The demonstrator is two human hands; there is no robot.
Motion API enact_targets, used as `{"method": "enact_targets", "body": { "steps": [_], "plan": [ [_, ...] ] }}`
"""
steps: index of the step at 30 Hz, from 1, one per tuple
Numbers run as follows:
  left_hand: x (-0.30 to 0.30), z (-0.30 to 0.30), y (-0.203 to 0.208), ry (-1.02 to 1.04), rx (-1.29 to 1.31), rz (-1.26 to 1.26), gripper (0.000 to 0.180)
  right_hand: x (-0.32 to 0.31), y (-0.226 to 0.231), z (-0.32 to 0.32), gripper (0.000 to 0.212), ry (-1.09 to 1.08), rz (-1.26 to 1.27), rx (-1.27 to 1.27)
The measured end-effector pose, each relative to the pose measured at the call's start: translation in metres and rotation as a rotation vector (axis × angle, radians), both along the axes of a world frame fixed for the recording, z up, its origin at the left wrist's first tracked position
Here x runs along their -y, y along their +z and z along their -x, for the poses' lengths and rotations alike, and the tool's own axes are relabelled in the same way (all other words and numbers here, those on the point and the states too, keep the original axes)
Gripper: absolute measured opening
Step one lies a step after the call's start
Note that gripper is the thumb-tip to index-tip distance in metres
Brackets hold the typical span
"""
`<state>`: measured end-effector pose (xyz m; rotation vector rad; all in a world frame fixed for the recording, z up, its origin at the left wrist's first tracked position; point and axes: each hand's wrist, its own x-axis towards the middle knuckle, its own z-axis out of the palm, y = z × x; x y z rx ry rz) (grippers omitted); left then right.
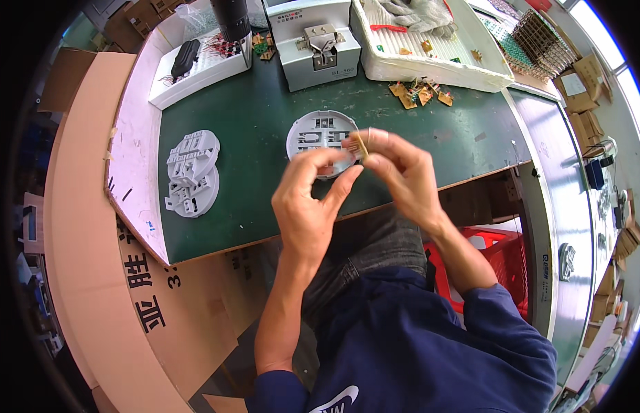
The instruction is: Assembling electronic components onto circular circuit boards using a handheld power tool.
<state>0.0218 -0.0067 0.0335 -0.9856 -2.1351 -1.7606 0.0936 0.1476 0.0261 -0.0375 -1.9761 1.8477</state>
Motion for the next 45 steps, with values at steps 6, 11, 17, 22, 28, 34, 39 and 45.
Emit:
{"method": "enact_targets", "body": {
  "steps": [6,11,17,22,28,34,39,45],
  "plan": [
    [0.017,0.043,0.003,-0.054,-0.152,0.436,0.098,-0.031,0.022,0.049,0.029,-0.173,-0.831,-0.027],
    [0.01,0.055,-0.012,-0.138,-0.009,0.471,0.096,-0.025,0.014,0.077,0.026,-0.116,-1.008,0.077],
    [0.006,0.044,-0.02,-0.026,-0.079,0.42,0.095,-0.023,0.013,0.08,0.026,-0.09,-1.039,0.095],
    [0.006,0.045,-0.022,-0.018,-0.107,0.417,0.094,-0.025,0.005,0.081,0.027,-0.104,-1.068,-0.004],
    [0.006,0.044,-0.018,-0.028,-0.103,0.435,0.089,-0.027,0.007,0.078,0.028,-0.083,-1.128,-0.029],
    [0.005,0.043,-0.019,-0.023,-0.116,0.449,0.088,-0.028,0.006,0.078,0.026,-0.098,-1.102,-0.052],
    [0.006,0.043,-0.02,-0.019,-0.127,0.459,0.088,-0.03,0.01,0.068,0.024,-0.101,-0.959,0.01],
    [0.004,0.043,-0.019,-0.019,-0.138,0.479,0.087,-0.035,0.007,0.069,0.021,-0.066,-1.051,-0.055]
  ]
}}
